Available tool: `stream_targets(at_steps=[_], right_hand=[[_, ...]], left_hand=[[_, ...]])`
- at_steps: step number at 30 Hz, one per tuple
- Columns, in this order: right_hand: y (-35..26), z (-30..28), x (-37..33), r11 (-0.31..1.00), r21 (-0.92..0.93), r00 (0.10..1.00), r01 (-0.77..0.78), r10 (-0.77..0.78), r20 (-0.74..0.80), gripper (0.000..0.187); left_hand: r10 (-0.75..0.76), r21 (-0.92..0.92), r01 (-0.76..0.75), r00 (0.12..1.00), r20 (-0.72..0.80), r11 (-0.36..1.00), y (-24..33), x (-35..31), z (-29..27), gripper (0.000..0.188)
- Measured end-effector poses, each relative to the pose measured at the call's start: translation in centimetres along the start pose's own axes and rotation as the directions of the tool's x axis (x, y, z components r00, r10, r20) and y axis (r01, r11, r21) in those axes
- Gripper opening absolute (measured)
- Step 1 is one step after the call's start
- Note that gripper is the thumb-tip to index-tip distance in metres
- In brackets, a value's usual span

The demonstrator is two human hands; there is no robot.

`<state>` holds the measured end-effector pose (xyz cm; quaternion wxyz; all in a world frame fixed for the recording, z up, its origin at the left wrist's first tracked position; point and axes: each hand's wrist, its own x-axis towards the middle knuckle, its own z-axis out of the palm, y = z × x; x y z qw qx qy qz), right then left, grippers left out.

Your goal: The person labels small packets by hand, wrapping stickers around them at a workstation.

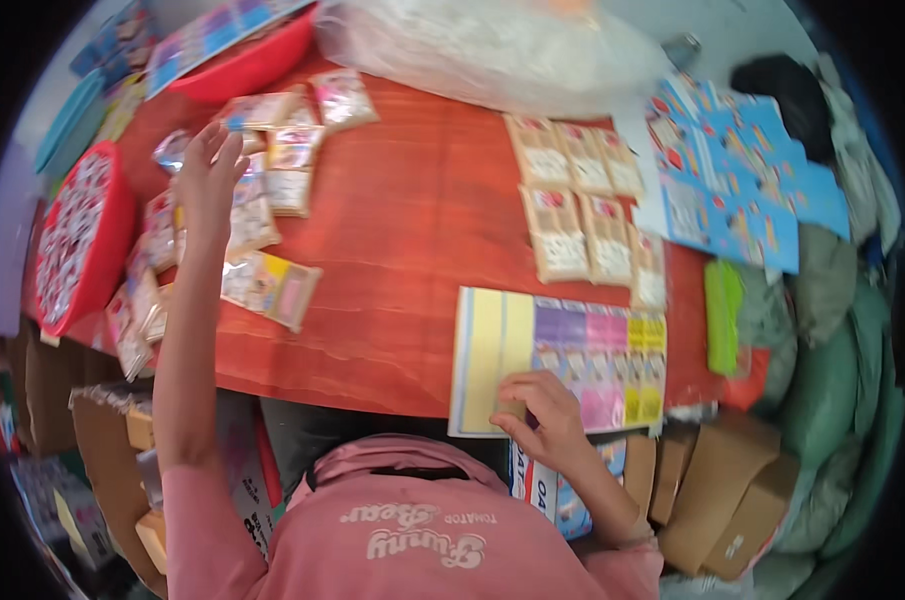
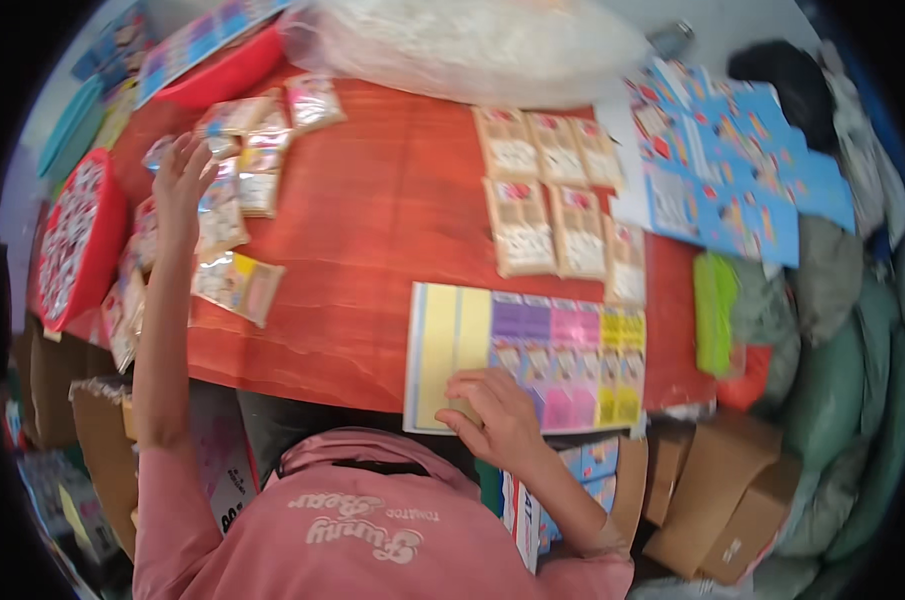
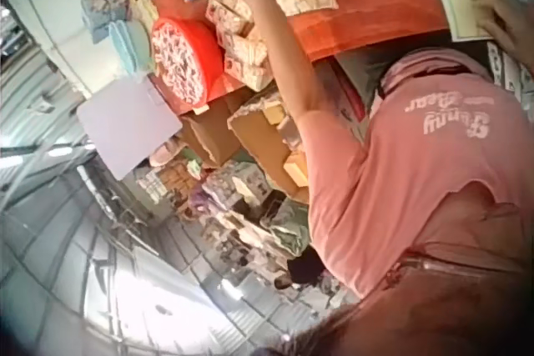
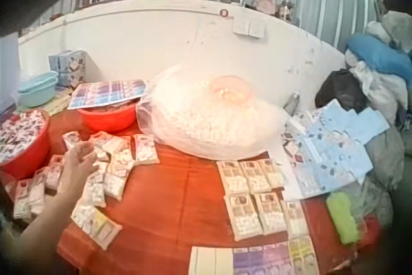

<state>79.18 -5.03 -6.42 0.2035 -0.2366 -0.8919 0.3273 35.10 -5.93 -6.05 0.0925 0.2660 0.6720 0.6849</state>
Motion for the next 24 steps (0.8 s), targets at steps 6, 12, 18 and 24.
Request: stream_targets(at_steps=[6,12,18,24], right_hand=[[1.5,1.9,-3.6,0.976,-0.199,0.996,0.085,-0.079,0.040,0.043],[1.7,1.6,-4.0,0.992,0.060,0.993,0.113,-0.114,0.009,0.027],[5.7,-1.5,2.5,0.966,-0.260,0.961,-0.010,-0.063,-0.269,0.022],[8.3,0.0,3.3,0.877,-0.447,0.954,0.175,-0.264,-0.143,0.029]], left_hand=[[0.261,0.228,-0.591,0.626,0.734,0.774,4.9,-17.0,10.0,0.025],[0.138,0.323,-0.681,0.531,0.836,0.657,2.3,-21.6,15.4,0.015],[0.182,0.218,-0.601,0.532,0.827,0.769,1.3,-22.1,15.2,0.008],[0.226,0.191,-0.578,0.571,0.790,0.794,0.8,-22.2,15.2,0.007]])
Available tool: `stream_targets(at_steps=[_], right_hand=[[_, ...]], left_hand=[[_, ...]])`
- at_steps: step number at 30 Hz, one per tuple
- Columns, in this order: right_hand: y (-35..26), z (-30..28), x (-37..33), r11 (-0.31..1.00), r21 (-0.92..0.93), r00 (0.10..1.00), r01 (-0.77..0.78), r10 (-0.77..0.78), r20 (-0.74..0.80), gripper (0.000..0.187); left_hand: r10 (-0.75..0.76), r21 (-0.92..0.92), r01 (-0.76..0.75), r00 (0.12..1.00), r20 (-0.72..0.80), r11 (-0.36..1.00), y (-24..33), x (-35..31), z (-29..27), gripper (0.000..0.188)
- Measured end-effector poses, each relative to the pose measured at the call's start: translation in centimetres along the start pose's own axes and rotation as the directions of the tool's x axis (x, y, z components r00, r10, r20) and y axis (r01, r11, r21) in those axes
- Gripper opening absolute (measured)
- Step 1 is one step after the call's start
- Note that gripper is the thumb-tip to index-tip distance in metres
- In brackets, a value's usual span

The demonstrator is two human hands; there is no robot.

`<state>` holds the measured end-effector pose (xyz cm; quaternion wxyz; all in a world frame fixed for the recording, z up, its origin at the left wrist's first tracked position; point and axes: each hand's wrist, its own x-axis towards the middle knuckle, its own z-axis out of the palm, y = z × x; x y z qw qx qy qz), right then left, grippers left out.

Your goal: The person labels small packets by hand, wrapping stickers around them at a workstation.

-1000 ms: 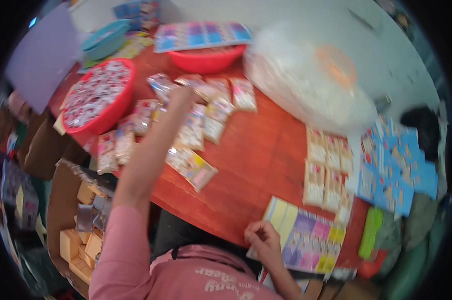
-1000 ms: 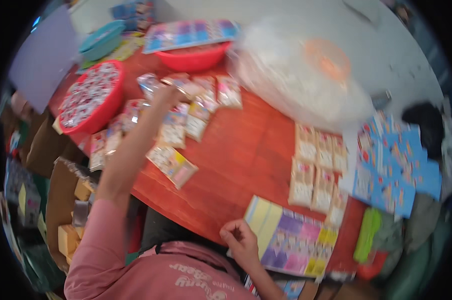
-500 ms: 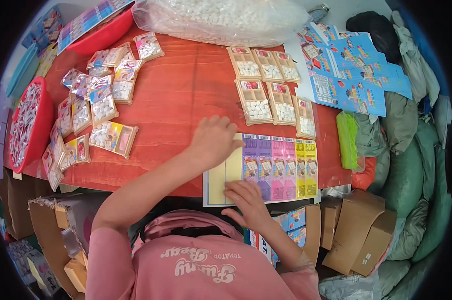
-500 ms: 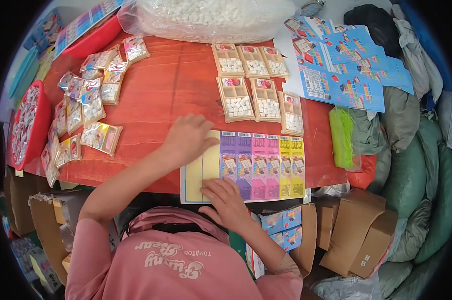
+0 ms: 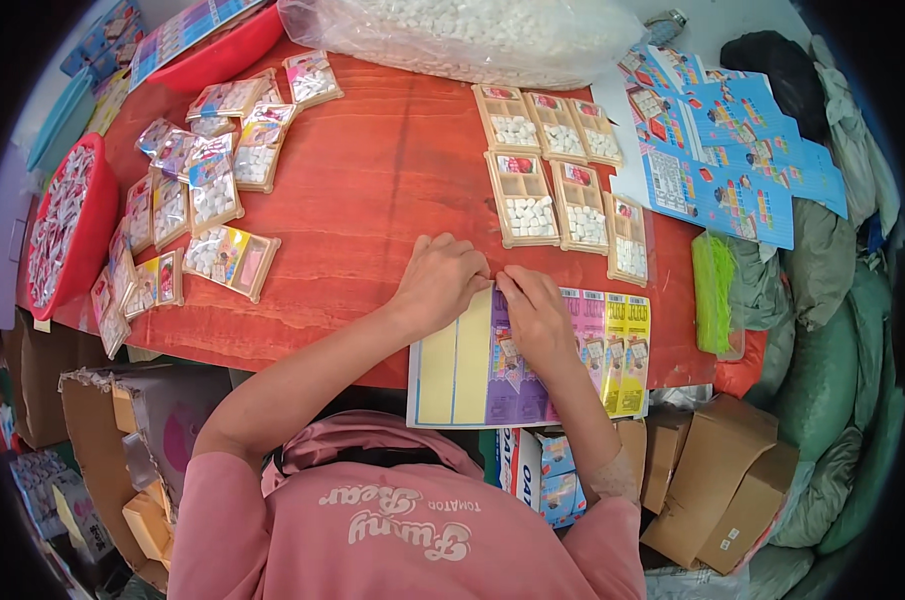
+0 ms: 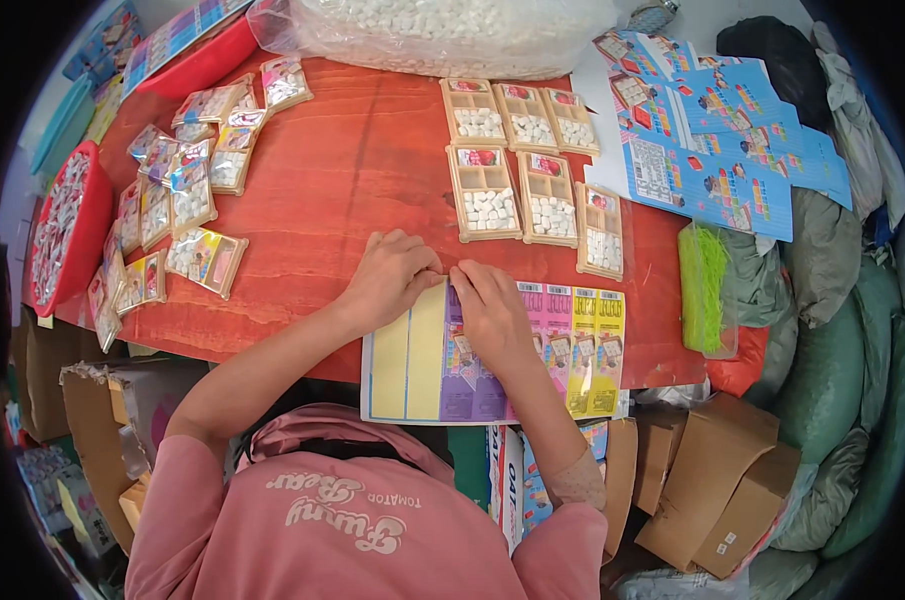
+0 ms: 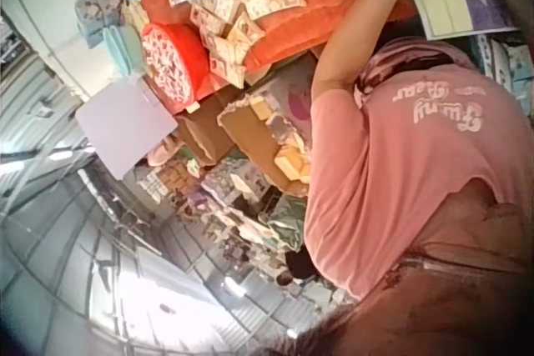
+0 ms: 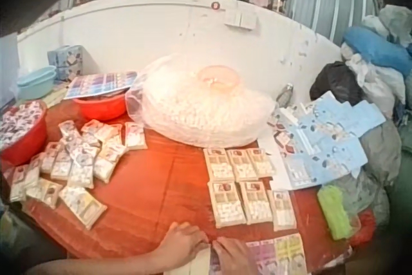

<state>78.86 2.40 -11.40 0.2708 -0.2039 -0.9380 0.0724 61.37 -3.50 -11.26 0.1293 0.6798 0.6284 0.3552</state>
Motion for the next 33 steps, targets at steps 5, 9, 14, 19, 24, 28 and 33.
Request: stream_targets(at_steps=[5,9,14,19,24,28,33], right_hand=[[0.6,-0.4,-0.6,0.997,0.009,0.993,0.080,-0.079,-0.087,0.027],[0.2,-2.9,-1.7,0.924,0.320,0.974,-0.211,0.228,-0.014,0.024],[3.1,-13.9,-10.3,0.530,0.834,0.472,-0.153,0.781,-0.409,0.011],[3.1,-14.5,-12.1,0.470,0.840,0.372,-0.273,0.856,-0.358,0.008],[2.7,-8.4,-9.6,0.395,0.870,0.389,-0.296,0.881,-0.267,0.015],[2.7,-7.0,-8.4,0.318,0.930,0.393,-0.182,0.891,-0.228,0.016],[2.3,-7.7,-8.3,0.344,0.920,0.422,-0.187,0.874,-0.241,0.015]], left_hand=[[0.016,-0.003,-0.016,1.000,-0.004,1.000,-0.4,0.3,0.3,0.008],[0.102,0.069,-0.097,0.993,-0.064,0.993,-0.4,0.4,0.6,0.007],[0.252,0.190,-0.221,0.954,-0.161,0.957,-0.4,1.4,1.7,0.008],[0.207,0.259,-0.159,0.963,-0.171,0.953,0.5,2.1,3.6,0.010],[0.250,0.146,-0.222,0.942,-0.223,0.964,1.8,4.1,2.1,0.011],[0.299,0.235,-0.252,0.935,-0.191,0.939,-0.3,8.2,2.4,0.037],[0.194,0.321,-0.211,0.977,0.083,0.923,-1.4,9.6,3.0,0.071]])
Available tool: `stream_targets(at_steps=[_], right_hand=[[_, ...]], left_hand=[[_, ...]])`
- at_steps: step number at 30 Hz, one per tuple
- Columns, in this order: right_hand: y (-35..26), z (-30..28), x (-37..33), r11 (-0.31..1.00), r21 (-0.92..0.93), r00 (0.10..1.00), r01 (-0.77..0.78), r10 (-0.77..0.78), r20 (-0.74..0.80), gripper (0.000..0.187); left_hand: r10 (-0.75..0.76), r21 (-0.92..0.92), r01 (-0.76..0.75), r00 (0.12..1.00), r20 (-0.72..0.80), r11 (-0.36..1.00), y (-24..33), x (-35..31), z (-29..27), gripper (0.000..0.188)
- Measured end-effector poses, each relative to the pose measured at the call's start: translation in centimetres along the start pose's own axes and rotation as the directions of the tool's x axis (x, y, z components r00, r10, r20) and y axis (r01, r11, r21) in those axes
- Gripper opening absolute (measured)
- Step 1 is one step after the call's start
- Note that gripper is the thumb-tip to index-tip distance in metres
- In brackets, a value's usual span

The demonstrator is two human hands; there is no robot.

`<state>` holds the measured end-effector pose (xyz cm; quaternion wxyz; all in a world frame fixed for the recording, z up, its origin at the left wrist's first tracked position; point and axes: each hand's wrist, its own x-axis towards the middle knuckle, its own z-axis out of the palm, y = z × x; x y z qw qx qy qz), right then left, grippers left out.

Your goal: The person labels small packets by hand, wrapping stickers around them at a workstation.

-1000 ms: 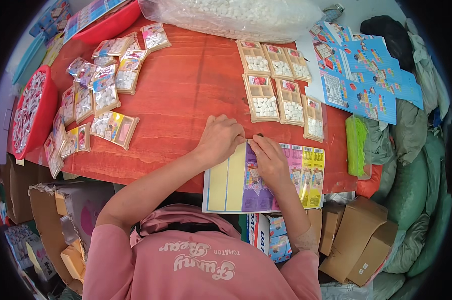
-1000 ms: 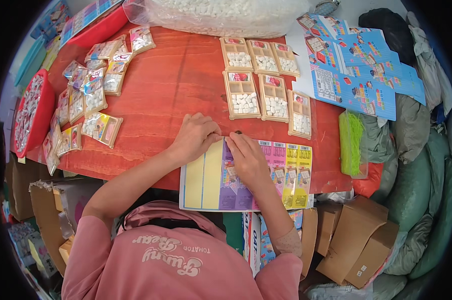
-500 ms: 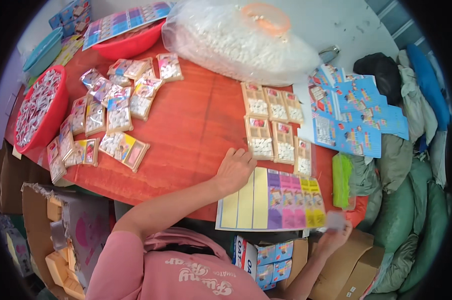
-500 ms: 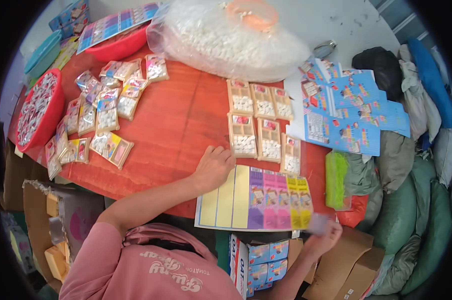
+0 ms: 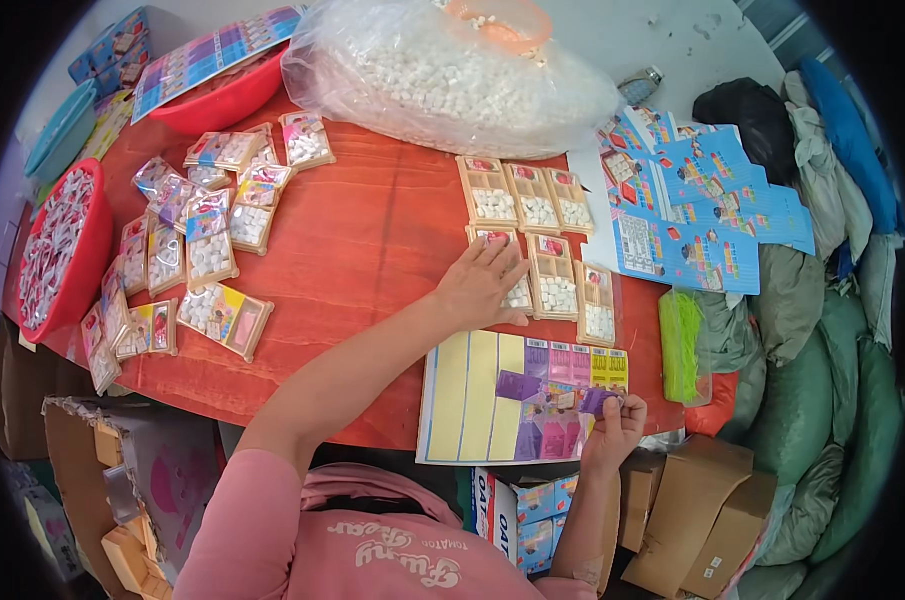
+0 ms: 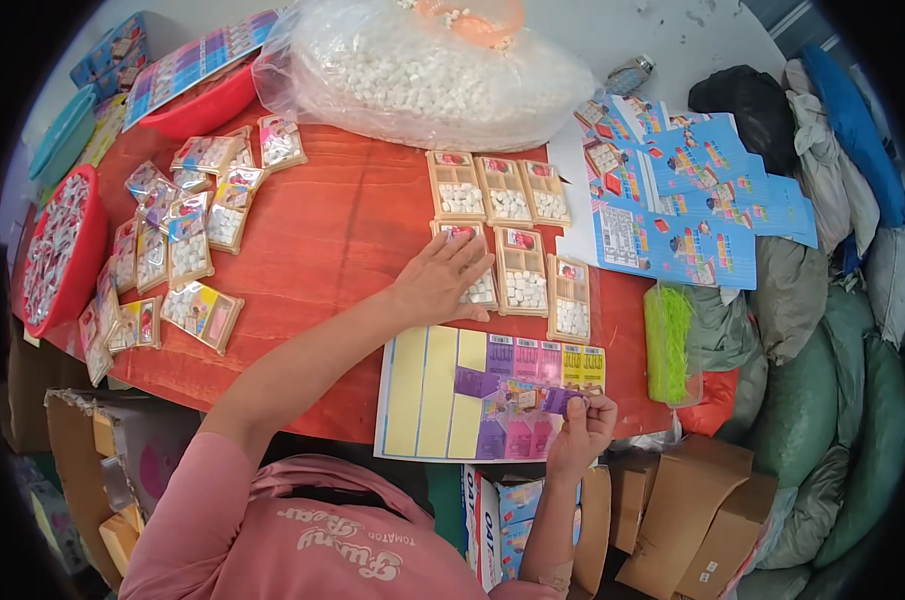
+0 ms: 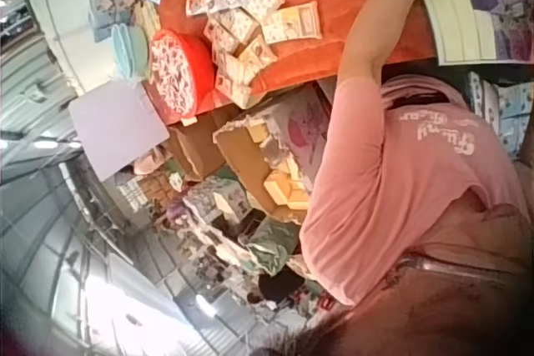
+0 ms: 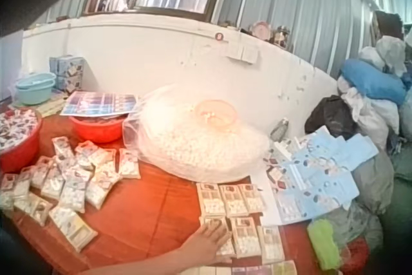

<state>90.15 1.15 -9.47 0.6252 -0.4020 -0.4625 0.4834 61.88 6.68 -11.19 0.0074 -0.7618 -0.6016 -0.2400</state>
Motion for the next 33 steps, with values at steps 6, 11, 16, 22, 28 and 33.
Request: stream_targets(at_steps=[6,11,16,22,28,33], right_hand=[[-0.4,0.1,0.3,0.999,0.030,0.999,0.017,-0.018,0.035,0.013],[-0.3,0.9,1.5,0.981,0.193,0.994,-0.016,-0.006,0.114,0.013],[-1.8,3.1,2.5,0.924,0.352,0.947,-0.148,0.029,0.321,0.017],[-1.1,8.8,1.9,0.870,0.386,0.874,-0.306,0.096,0.477,0.028],[-2.7,16.2,-2.3,0.819,0.278,0.713,-0.502,0.210,0.669,0.035],[-2.1,20.1,-5.2,0.782,0.187,0.623,-0.595,0.302,0.721,0.035]], left_hand=[[0.029,0.055,-0.034,0.995,0.090,0.998,-2.3,-2.3,-1.6,0.071],[-0.048,0.135,0.051,0.998,-0.032,0.990,-4.9,-9.5,-4.3,0.065],[-0.219,0.104,0.223,0.975,-0.044,0.969,-2.4,-17.6,-8.3,0.066],[-0.387,0.083,0.387,0.922,-0.007,0.918,3.6,-25.5,-11.4,0.066],[-0.433,0.024,0.432,0.902,0.012,0.901,3.7,-27.3,-13.1,0.088],[-0.553,-0.419,0.434,0.803,-0.221,0.797,3.4,-28.3,-15.3,0.093]])
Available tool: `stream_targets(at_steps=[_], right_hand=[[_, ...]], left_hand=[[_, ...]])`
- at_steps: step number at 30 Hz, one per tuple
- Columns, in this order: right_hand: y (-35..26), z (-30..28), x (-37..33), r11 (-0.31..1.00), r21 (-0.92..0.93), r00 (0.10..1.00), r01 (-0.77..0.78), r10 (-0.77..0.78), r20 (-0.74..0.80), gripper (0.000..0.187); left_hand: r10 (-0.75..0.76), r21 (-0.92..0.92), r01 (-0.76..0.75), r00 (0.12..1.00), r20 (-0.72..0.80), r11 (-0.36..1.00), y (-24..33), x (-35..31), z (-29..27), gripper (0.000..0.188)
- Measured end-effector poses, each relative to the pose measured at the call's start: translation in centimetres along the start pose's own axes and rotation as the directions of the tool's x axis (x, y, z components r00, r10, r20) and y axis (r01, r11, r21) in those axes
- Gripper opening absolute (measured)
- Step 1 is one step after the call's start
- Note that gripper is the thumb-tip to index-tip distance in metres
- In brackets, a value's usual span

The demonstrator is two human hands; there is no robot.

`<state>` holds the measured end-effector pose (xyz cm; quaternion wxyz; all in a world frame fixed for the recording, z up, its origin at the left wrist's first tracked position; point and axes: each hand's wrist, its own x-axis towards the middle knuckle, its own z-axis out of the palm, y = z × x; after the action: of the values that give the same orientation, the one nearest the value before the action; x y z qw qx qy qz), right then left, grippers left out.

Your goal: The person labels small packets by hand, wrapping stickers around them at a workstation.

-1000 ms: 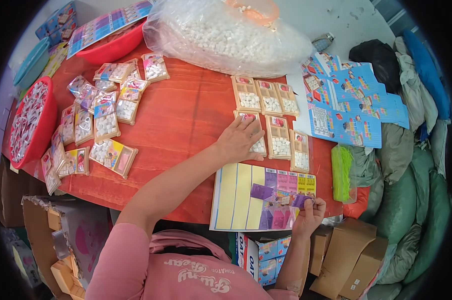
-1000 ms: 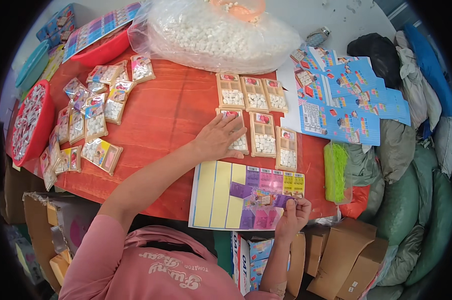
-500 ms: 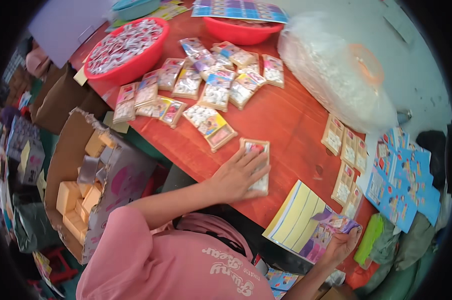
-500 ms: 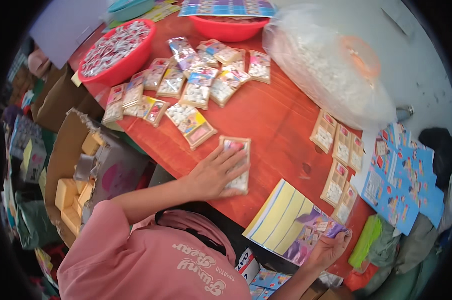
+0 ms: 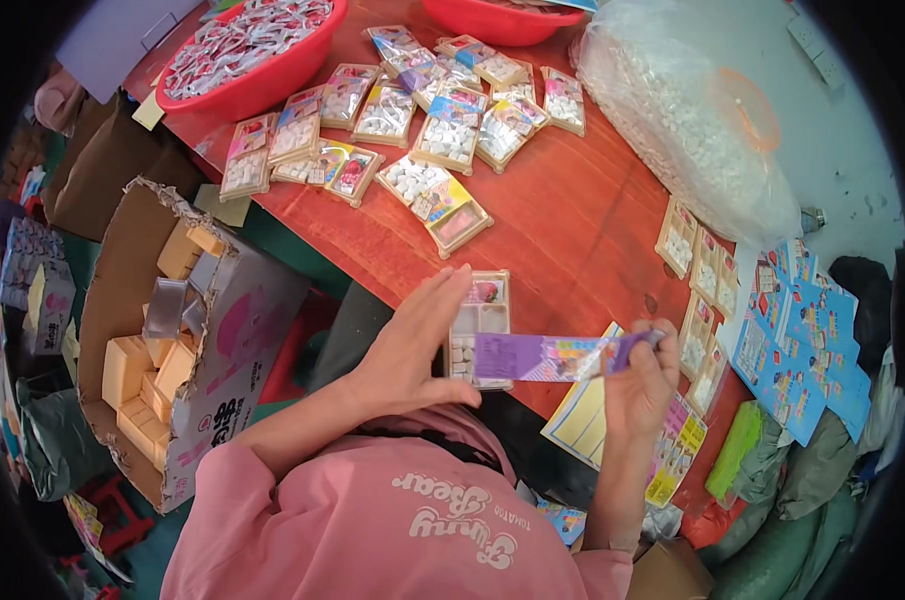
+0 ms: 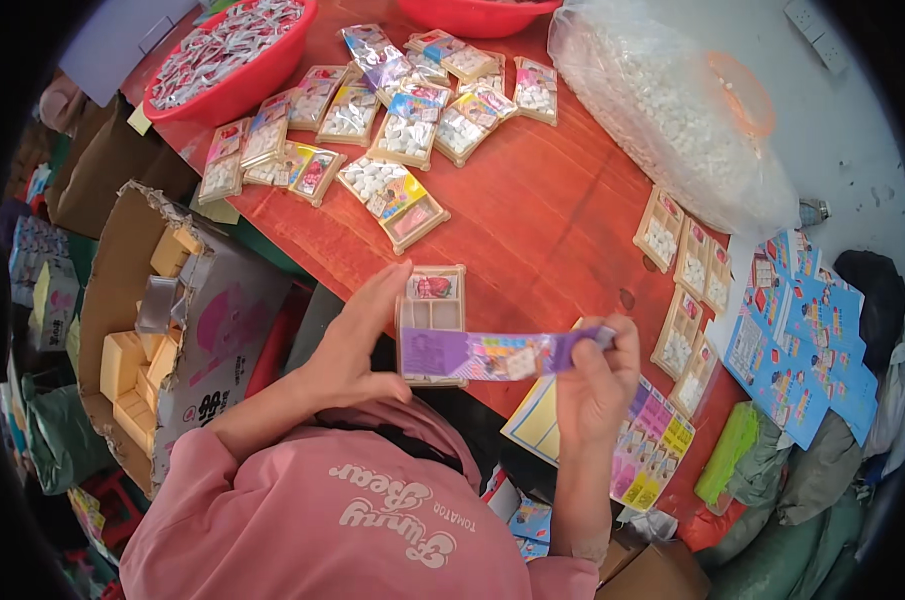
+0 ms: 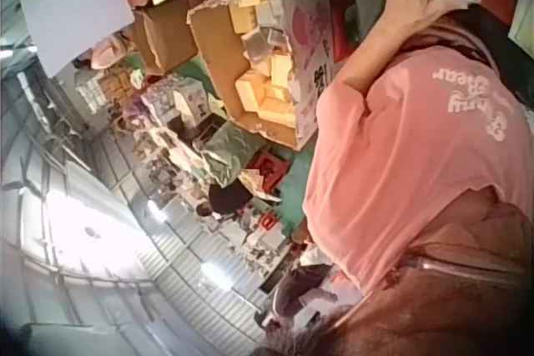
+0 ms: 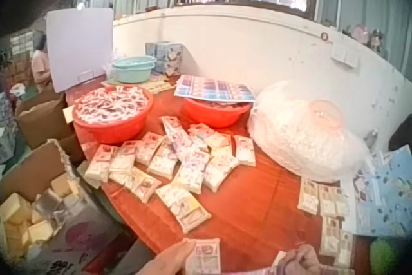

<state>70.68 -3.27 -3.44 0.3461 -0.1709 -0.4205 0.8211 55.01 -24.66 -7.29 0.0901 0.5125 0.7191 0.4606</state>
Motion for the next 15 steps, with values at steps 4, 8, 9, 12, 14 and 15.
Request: stream_targets(at_steps=[4,8,9,12,14,15], right_hand=[[3.6,0.8,0.7,0.995,-0.064,0.996,-0.082,0.079,-0.047,0.028],[5.7,1.7,0.7,0.962,-0.210,0.976,-0.174,0.139,-0.170,0.027],[6.3,1.5,0.6,0.936,-0.278,0.969,-0.216,0.171,-0.180,0.028],[7.4,1.3,0.7,0.895,-0.402,0.976,-0.194,0.137,-0.168,0.032],[7.9,1.1,0.8,0.864,-0.468,0.978,-0.188,0.123,-0.167,0.033],[8.1,0.9,0.9,0.839,-0.516,0.982,-0.171,0.105,-0.154,0.033]], left_hand=[[-0.383,-0.864,0.232,0.922,0.049,0.446,0.5,-0.2,0.5,0.053],[-0.626,-0.805,0.411,0.777,0.065,0.427,-0.8,-0.2,1.0,0.029],[-0.630,-0.806,0.415,0.773,0.069,0.421,-1.2,-0.3,1.1,0.029],[-0.645,-0.724,0.437,0.764,-0.014,0.534,-2.2,-0.5,1.0,0.030],[-0.641,-0.688,0.463,0.767,-0.005,0.559,-2.6,-0.6,1.0,0.032],[-0.634,-0.649,0.485,0.773,0.004,0.586,-2.7,-0.6,0.9,0.035]])
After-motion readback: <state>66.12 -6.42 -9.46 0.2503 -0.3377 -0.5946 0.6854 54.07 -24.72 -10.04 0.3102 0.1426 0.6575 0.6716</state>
